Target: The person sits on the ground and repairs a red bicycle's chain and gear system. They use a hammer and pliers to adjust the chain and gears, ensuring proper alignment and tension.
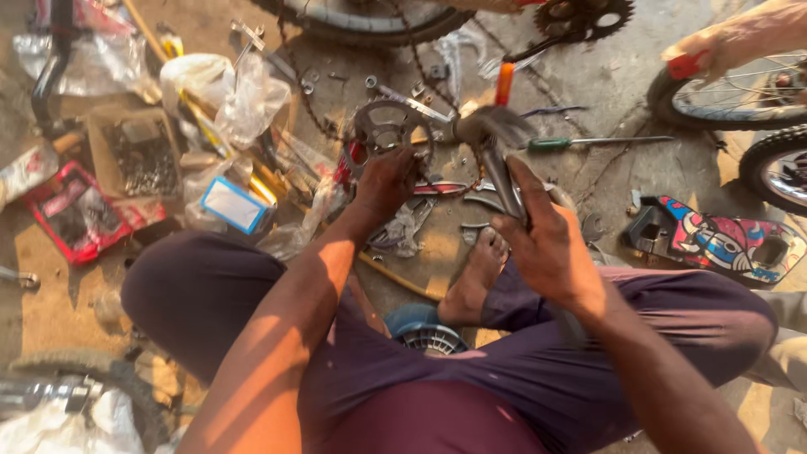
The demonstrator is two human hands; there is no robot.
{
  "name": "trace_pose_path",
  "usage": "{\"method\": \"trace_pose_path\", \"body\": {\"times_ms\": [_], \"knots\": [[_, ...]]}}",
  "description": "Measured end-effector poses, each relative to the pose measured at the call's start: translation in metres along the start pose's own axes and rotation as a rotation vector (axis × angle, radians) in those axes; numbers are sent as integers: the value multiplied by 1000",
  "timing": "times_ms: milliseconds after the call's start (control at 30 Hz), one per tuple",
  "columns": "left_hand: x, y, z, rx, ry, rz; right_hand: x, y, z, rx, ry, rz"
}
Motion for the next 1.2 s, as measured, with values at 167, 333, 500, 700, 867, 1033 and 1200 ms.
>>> {"method": "trace_pose_path", "body": {"times_ms": [167, 333, 500, 700, 867, 1033, 1200], "knots": [[-3, -9, -5, 9, 86, -89, 1, -26, -7, 40, 115, 24], [-6, -11, -9, -5, 32, -65, -16, -15, -15, 62, 283, 236], [0, -2, -1, 15, 4, -38, 1, -37, -6, -21, 208, 62], [-9, -1, -8, -126, 161, -53, 1, -30, 35, 12, -99, 166], [-4, 0, -10, -61, 232, 43, 18, -57, 116, 798, -550, 313], [7, 8, -34, -127, 419, 220, 26, -108, 236, 1136, -808, 541], [49, 16, -89, 49, 642, 178, 28, -126, 309, 1206, -844, 593]]}}
Point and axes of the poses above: each hand's wrist, its own x-axis towards the middle knuckle, its own y-axis out of the back of the hand, z = x × y, the point moved 6 cm from there along x, towards the middle knuckle, and after that the axes turned 4 degrees about z, right-handed, at the moved point
